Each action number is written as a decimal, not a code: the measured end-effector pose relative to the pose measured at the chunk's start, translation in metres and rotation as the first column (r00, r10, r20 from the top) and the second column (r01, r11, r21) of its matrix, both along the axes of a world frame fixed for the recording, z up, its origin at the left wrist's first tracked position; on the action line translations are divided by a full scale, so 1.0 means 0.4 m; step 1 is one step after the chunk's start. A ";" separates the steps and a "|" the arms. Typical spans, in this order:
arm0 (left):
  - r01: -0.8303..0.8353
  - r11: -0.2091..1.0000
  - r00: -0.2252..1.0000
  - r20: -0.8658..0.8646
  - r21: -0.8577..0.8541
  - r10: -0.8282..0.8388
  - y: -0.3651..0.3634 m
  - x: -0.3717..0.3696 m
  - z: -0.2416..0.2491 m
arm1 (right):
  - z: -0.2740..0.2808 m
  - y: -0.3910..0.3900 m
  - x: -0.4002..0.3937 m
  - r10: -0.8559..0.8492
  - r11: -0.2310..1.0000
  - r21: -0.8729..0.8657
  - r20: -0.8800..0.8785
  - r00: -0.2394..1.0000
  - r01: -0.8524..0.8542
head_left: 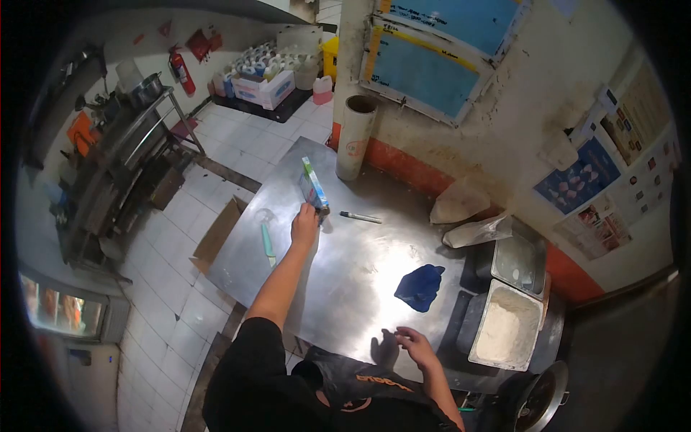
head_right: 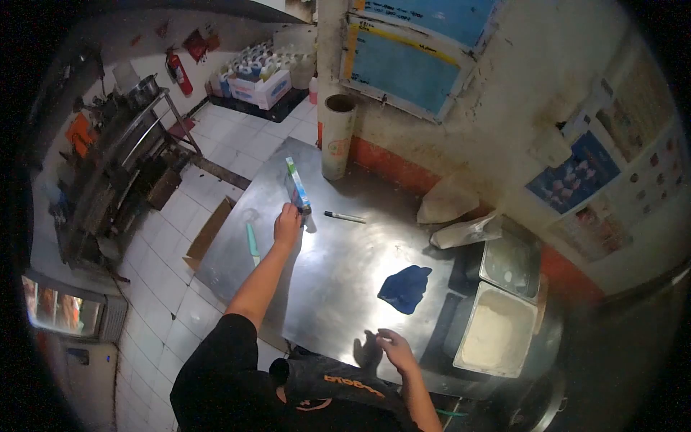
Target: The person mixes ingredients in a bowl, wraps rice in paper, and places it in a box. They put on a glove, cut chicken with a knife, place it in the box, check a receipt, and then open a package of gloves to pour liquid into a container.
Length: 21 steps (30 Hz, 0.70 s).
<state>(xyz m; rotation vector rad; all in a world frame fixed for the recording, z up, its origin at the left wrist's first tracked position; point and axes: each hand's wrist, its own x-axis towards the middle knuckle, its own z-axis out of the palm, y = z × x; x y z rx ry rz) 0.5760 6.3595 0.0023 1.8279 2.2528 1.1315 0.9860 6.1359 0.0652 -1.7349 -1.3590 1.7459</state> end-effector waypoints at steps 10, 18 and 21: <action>-0.080 0.983 0.997 0.025 0.167 0.076 -0.054 0.064 0.110 | 0.060 0.174 -0.202 0.155 0.953 0.284 -0.164 0.974 -0.103; 0.180 0.980 0.966 0.206 -0.090 -0.158 -0.388 0.353 0.272 | 0.028 0.225 -0.348 -0.244 0.772 0.609 0.016 0.970 0.184; 0.174 0.984 0.904 0.403 -0.044 -0.142 -0.388 0.344 0.247 | 0.044 0.223 -0.332 -0.247 0.632 0.760 0.010 0.969 0.153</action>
